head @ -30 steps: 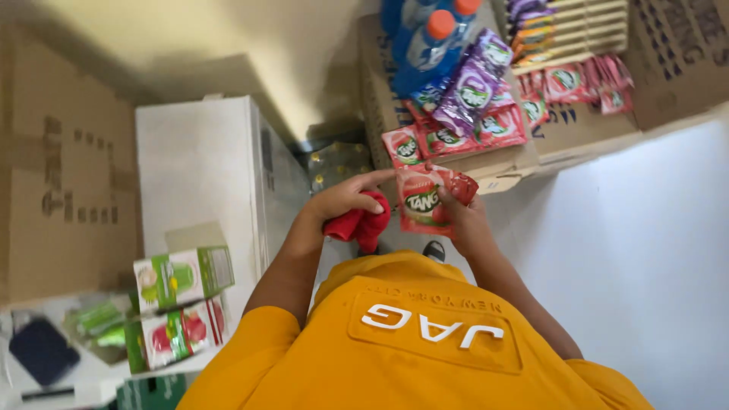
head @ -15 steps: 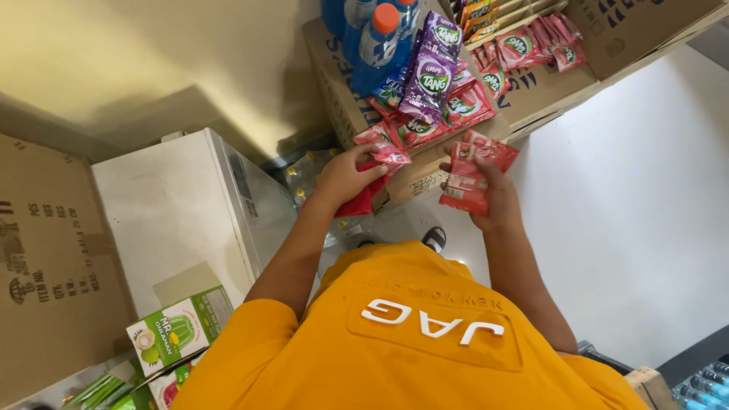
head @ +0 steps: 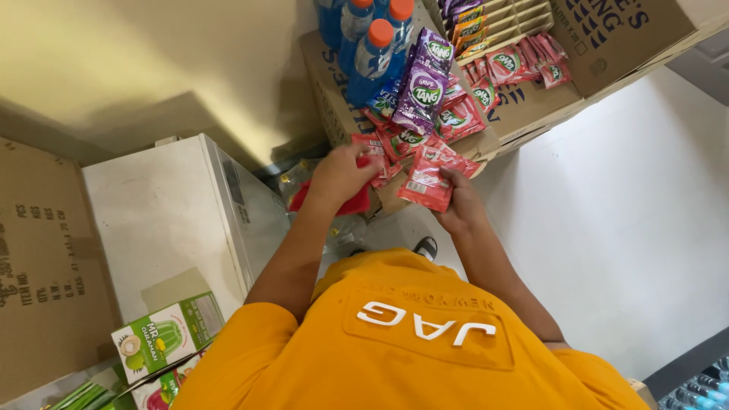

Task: Wiping juice powder packets with a red cloth and organizing them into rows on top of cardboard boxes.

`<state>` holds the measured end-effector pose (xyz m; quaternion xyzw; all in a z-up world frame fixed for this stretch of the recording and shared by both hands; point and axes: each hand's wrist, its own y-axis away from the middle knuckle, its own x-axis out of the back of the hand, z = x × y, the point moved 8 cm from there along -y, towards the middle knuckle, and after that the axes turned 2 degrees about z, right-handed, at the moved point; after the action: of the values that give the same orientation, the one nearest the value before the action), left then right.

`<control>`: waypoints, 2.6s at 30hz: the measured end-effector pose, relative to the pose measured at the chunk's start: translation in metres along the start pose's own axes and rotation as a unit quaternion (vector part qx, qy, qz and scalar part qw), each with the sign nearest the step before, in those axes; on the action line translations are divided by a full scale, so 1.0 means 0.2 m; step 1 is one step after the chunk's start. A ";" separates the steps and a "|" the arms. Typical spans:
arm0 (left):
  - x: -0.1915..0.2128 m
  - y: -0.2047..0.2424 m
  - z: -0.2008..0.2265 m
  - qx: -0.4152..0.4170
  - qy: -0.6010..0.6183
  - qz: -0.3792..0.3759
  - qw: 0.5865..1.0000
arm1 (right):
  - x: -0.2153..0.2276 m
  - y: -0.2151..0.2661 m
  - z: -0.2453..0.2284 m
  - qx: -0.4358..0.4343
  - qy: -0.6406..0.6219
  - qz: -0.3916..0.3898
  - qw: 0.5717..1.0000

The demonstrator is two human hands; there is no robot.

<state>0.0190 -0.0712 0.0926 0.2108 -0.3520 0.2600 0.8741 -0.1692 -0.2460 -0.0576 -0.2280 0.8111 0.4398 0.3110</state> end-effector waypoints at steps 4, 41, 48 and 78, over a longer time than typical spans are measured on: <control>0.32 0.22 0.35 -0.220 0.189 0.321 0.902 | -0.01 -0.10 0.04 -0.001 0.018 -0.030 0.999; -0.32 -0.01 0.51 -0.109 0.630 0.060 0.767 | -0.43 0.60 -0.32 0.413 0.092 0.017 0.906; -0.14 0.21 0.76 -0.350 0.337 0.276 0.829 | -0.53 0.61 -0.25 0.400 0.372 -0.110 0.831; -0.34 0.06 -0.38 0.049 0.372 0.172 0.911 | -0.19 -0.09 0.13 -0.126 0.211 -0.118 0.962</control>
<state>0.0083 -0.0401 -0.0042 0.0778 -0.0190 0.4832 0.8718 -0.1236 -0.2283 -0.0528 -0.4473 0.7635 0.4407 0.1507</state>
